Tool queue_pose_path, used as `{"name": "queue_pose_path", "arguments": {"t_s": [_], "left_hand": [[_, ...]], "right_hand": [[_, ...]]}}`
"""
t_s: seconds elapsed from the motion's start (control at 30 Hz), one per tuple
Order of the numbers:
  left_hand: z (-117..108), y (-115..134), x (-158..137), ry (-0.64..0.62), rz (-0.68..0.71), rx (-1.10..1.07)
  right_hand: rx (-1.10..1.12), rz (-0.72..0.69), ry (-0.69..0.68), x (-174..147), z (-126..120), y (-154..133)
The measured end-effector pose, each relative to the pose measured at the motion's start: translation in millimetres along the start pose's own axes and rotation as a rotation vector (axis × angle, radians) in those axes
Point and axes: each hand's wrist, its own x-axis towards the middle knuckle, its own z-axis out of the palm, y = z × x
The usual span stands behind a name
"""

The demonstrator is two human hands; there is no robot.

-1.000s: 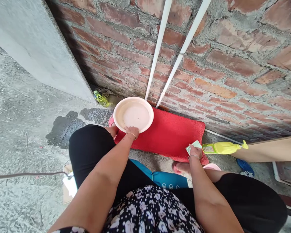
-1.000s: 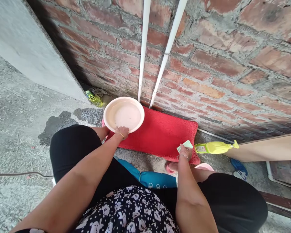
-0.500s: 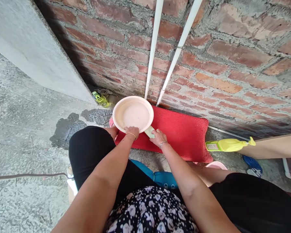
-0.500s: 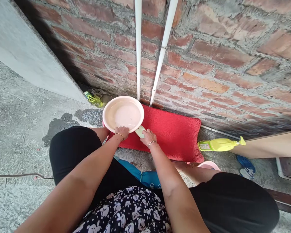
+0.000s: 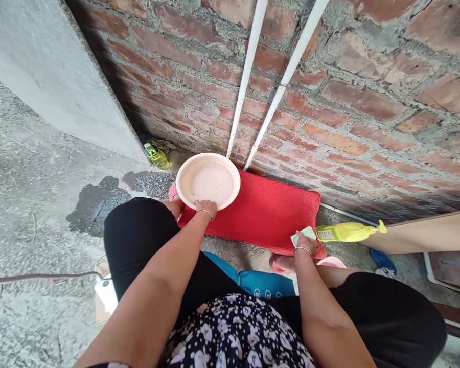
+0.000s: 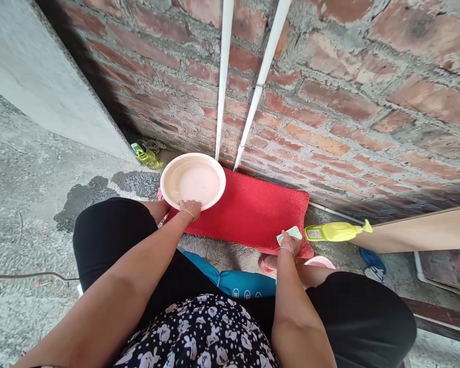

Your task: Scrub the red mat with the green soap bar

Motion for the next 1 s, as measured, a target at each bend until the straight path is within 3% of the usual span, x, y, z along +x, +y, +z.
{"name": "queue_pose_path", "arguments": {"t_s": [0.1, 0.2, 0.27, 0.4, 0.5, 0.57, 0.67, 0.83, 1.0], "left_hand": [[0, 0, 1, -0.002, 0.008, 0.003], [0, 0, 1, 0.007, 0.003, 0.005], [0, 1, 0, 0.014, 0.0, 0.009], [-1, 2, -2, 0.025, -0.001, 0.004], [1, 3, 0, 0.025, -0.007, 0.014], [2, 2, 3, 0.021, -0.009, 0.017], [4, 2, 5, 0.019, -0.004, 0.019], [2, 2, 3, 0.006, -0.01, 0.032], [-1, 2, -1, 0.017, -0.004, 0.003]], "right_hand": [[0.004, -0.039, -0.071, -13, 15, -27], [-0.019, -0.2, -0.195, -38, 37, -74], [-0.121, -0.403, -0.323, -60, 52, -106], [-0.371, -0.956, -0.589, -101, 73, -154], [-0.433, -1.109, -0.633, -108, 80, -171], [-0.432, -1.013, -0.587, -97, 80, -171], [-0.37, -0.676, -0.468, -64, 70, -156], [-0.174, -0.172, -0.198, -10, 35, -94], [-0.014, 0.055, -0.072, 4, 9, -40]]}}
